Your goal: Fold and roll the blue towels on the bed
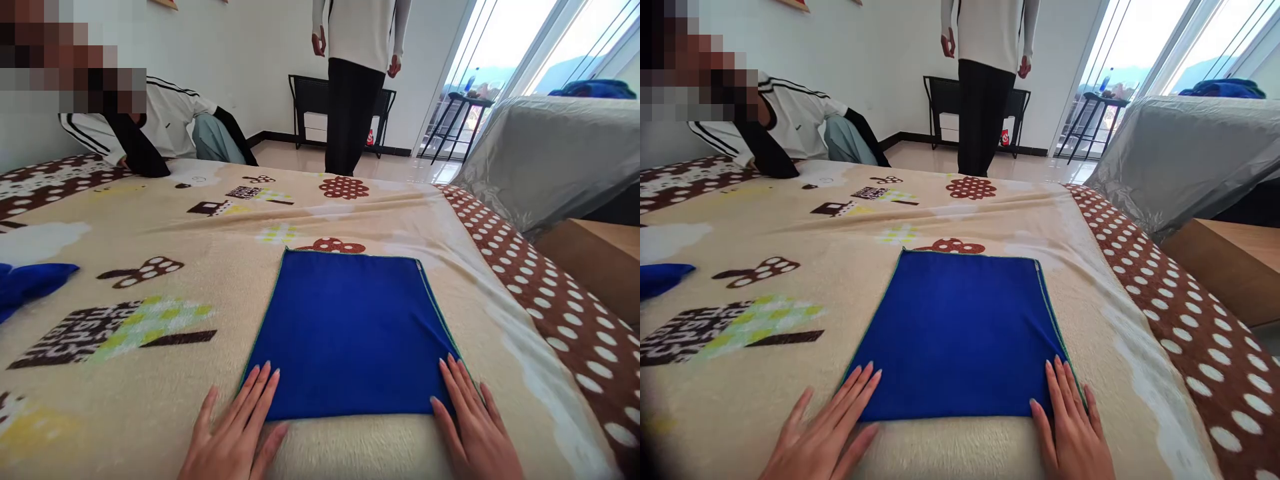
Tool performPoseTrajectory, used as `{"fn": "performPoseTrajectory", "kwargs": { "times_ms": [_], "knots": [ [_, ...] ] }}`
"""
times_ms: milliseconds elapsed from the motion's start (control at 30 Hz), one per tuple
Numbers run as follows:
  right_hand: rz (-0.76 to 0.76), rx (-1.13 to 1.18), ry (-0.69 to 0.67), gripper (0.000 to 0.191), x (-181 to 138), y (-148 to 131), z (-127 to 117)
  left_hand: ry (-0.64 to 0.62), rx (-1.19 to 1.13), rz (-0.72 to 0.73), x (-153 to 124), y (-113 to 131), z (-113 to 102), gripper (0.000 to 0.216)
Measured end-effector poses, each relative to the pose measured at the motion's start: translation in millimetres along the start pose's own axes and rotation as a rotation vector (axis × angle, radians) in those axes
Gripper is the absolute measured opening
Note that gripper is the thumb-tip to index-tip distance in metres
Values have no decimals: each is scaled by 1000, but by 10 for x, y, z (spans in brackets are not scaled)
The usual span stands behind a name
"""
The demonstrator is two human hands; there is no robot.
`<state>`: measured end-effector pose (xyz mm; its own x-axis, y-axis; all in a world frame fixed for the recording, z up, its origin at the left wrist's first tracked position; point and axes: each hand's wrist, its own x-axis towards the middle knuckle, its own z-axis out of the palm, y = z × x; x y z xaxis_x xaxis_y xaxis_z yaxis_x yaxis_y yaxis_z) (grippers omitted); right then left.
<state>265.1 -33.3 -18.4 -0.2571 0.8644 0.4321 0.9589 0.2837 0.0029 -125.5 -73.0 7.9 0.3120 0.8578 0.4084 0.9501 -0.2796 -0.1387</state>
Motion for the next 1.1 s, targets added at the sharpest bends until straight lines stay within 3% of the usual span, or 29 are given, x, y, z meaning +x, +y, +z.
{"fn": "performPoseTrajectory", "kwargs": {
  "times_ms": [100,167,200,267,367,500,600,667,767,833,900,1000,1100],
  "knots": [
    [-36,100,-27,68,574,-304,-88,-12,-95,-13,597,53,-99,57],
    [-140,217,-134,58,1146,-616,-37,-159,-221,-13,1224,146,-56,55],
    [-198,272,-227,56,1440,-770,33,-255,-283,-10,1545,196,11,58],
    [-237,290,-266,56,1956,-1001,244,-284,-294,-9,2084,262,231,62],
    [-180,276,-277,54,2392,-989,604,-288,-263,-86,2446,153,657,56],
    [17,217,-276,54,2378,-290,888,-254,-195,-264,2273,-365,1040,59],
    [191,153,-272,61,2265,285,938,-238,-158,-373,2117,-722,1115,63],
    [241,125,-267,61,2248,468,931,-235,-146,-390,2106,-825,1102,63],
    [265,85,-211,61,2255,369,866,-201,-112,-399,2160,-737,993,60],
    [227,71,-157,62,2194,117,781,-158,-81,-382,2156,-524,866,57],
    [96,91,-140,63,2029,-193,674,-138,-82,-285,2060,-226,727,56],
    [-157,153,-194,59,1634,-555,517,-185,-156,-23,1727,204,563,58],
    [-257,188,-239,58,1243,-582,396,-204,-197,82,1279,373,478,60]
  ]
}}
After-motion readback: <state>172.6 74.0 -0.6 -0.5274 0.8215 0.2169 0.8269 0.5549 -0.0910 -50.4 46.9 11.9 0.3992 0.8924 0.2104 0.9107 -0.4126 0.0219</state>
